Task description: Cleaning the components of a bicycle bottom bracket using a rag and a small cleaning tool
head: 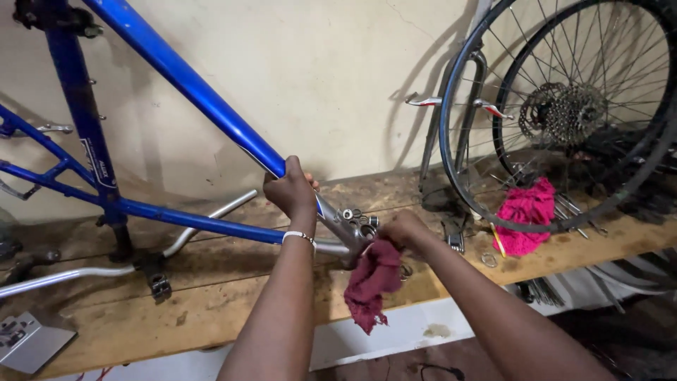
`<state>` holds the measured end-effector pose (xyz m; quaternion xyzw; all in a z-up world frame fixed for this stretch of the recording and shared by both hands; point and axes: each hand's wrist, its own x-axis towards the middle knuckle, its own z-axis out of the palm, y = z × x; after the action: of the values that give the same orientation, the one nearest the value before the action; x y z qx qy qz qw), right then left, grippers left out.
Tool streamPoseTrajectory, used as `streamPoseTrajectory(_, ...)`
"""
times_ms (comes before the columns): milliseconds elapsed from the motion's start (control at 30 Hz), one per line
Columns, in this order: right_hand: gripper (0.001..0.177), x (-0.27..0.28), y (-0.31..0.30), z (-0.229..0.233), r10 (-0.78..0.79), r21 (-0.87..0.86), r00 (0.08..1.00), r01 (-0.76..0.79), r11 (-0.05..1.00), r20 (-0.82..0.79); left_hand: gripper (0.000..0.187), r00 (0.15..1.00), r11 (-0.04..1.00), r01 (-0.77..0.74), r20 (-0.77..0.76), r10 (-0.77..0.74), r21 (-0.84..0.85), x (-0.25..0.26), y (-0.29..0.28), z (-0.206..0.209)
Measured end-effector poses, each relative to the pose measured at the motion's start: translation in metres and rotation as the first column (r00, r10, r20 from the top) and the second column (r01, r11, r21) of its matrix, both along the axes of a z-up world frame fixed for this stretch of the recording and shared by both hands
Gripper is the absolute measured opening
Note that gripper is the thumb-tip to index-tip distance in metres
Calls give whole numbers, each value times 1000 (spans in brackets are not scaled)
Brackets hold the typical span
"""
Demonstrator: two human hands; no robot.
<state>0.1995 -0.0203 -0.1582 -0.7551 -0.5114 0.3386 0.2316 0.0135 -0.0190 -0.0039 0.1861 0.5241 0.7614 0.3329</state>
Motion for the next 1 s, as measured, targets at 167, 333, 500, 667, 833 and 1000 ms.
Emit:
streamPoseTrajectory(167, 21, 6, -23, 54, 270, 241, 929, -331, 912, 253, 16, 1000, 1000, -1, -4, 1, 3, 1, 2, -2)
streamPoseTrajectory(333, 13, -2, -40, 76, 483, 294, 801, -585, 755, 354, 15, 1000, 1000, 2, 3, -2, 18, -2, -2, 2)
streamPoseTrajectory(500, 13, 1, -40, 71, 555, 273, 633, -756, 595, 540, 14, 1000, 1000, 14, 5, -14, 23, -2, 1, -1)
streamPoseTrajectory(667, 8, 1, -46, 84, 537, 234, 520, -827, 512, 664, 14, 1000, 1000, 19, 6, -19, 22, -2, 0, -1)
streamPoseTrajectory(833, 6, 4, -24, 33, 535, 261, 537, -822, 507, 652, 15, 1000, 1000, 0, -6, 0, 23, -2, 4, -4)
streamPoseTrajectory(1000, 8, -1, -7, 22, 527, 274, 657, -729, 628, 539, 17, 999, 1000, -28, -25, 27, -5, 0, 3, -2)
